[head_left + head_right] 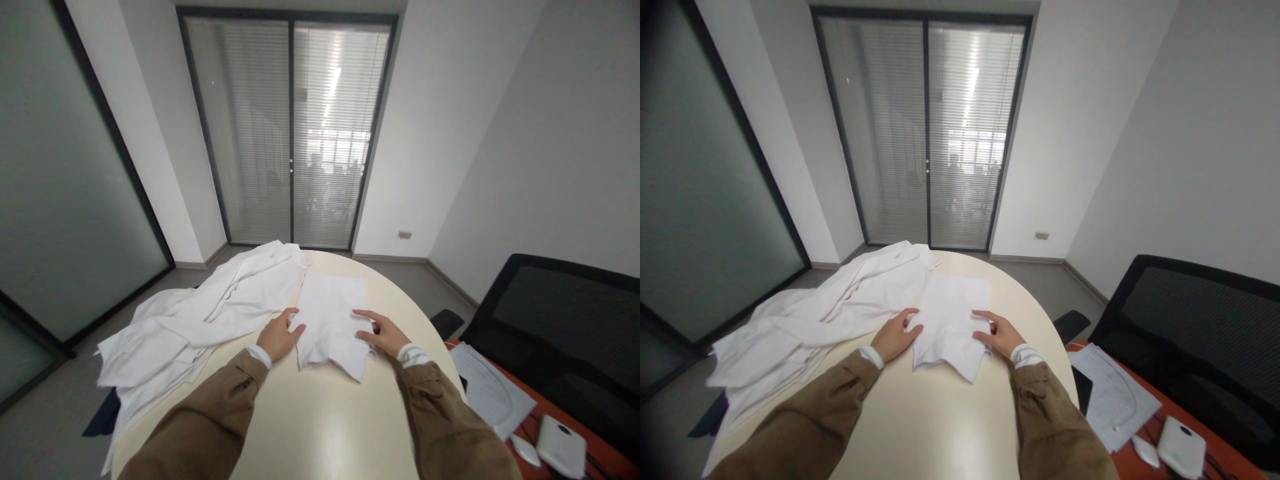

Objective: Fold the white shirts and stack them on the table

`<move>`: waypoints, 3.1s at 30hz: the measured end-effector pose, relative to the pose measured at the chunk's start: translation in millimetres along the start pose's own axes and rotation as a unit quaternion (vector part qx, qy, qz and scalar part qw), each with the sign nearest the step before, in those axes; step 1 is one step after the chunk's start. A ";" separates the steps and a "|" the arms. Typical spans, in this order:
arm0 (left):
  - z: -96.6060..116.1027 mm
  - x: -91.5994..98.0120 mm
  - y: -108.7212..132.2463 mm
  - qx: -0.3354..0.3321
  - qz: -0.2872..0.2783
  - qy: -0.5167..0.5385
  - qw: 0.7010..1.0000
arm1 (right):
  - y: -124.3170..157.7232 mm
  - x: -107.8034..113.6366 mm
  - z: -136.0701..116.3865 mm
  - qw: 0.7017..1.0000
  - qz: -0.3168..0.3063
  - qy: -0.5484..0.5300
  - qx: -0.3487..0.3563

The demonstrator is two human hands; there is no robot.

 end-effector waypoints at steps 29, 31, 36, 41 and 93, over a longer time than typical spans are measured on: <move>6.4 -8.3 -1.7 -0.003 -0.052 0.239 0.970 | -6.3 1.1 4.5 0.989 0.005 -0.150 0.012; 3.8 -10.8 -2.8 0.014 -0.045 0.290 0.956 | -6.3 4.1 3.6 0.988 0.020 -0.151 0.009; 8.6 -1.4 -5.5 -0.011 0.008 0.331 0.944 | -4.2 12.2 -2.8 0.984 0.065 -0.167 0.001; 15.3 5.5 -5.0 -0.019 0.024 0.343 0.939 | -0.9 18.9 -9.1 0.972 0.114 -0.208 -0.011; 59.9 -4.7 22.5 -0.325 -0.060 -0.172 0.928 | 8.1 8.9 -7.9 1.000 -0.021 -0.009 -0.020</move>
Point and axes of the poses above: each hand's wrist, its own y-axis away from the middle knuckle, its own x-axis out of the back of the hand, z = x × y, the point moved 8 cm from there along -y, towards the middle knuckle, and after that the axes turned 1 degree about y, right-handed, at the moved point
